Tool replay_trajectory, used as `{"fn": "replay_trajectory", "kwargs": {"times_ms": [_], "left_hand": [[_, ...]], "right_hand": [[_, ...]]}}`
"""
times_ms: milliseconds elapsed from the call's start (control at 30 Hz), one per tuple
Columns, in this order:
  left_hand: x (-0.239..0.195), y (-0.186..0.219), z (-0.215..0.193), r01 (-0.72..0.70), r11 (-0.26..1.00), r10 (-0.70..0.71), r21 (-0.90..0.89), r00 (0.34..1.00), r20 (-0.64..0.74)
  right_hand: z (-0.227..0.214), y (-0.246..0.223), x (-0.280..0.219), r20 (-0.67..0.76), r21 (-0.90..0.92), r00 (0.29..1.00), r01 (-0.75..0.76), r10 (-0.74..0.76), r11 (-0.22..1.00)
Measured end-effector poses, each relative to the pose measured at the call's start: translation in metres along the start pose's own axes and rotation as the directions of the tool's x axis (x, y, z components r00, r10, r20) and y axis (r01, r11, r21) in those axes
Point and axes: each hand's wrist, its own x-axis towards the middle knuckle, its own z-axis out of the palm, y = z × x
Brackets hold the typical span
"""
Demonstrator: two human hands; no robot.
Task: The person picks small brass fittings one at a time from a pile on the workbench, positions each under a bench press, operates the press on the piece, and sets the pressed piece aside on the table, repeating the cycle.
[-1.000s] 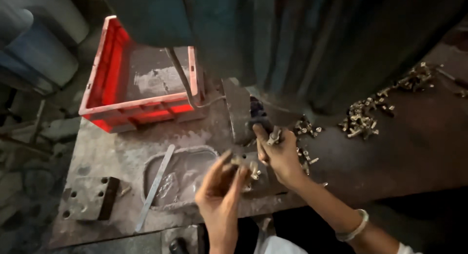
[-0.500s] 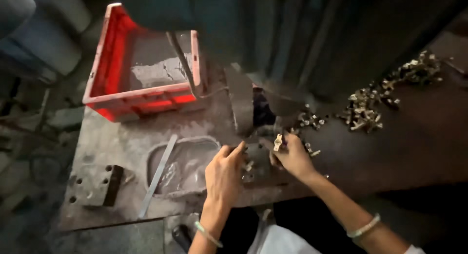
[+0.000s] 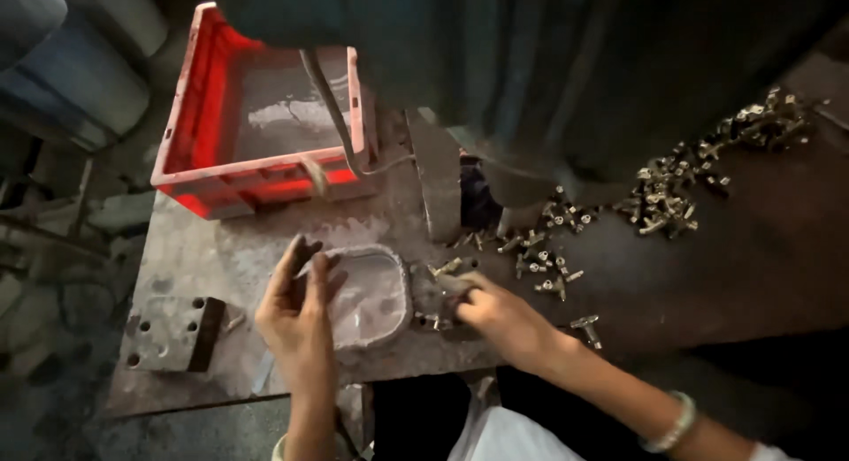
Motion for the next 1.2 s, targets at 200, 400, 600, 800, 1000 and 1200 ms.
{"fn": "replay_trajectory", "kwargs": {"times_ms": [200, 400, 600, 800, 1000, 1200], "left_hand": [[-0.045, -0.052, 0.041, -0.397, 0.658, 0.337, 0.64, 0.915, 0.222], [-0.056, -0.029, 0.096, -0.484, 0.63, 0.425, 0.607, 0.869, 0.253], [-0.048, 0.019, 0.111, -0.533, 0.554, 0.579, 0.64, 0.799, 0.164], [-0.064, -0.023, 0.08, -0.447, 0.565, 0.459, 0.694, 0.869, 0.186], [-0.123, -0.143, 0.12, -0.464, 0.719, 0.017, 0.517, 0.755, 0.655], [-0.128, -0.188, 0.21, -0.43, 0.773, 0.143, 0.467, 0.835, 0.531]], "right_hand": [[0.069, 0.063, -0.035, 0.151, 0.174, 0.901, -0.429, 0.407, 0.886], [0.016, 0.014, -0.022, -0.085, 0.72, 0.808, -0.354, 0.583, 0.596], [0.026, 0.044, 0.029, -0.321, 0.851, 0.576, -0.174, 0.752, 0.496], [-0.006, 0.029, 0.041, -0.313, 0.763, 0.659, -0.255, 0.684, 0.595], [0.014, -0.01, 0.078, -0.22, 0.973, 0.18, 0.104, 0.959, 0.204], [0.008, -0.002, 0.072, -0.351, 0.935, 0.361, 0.093, 0.864, 0.341]]}}
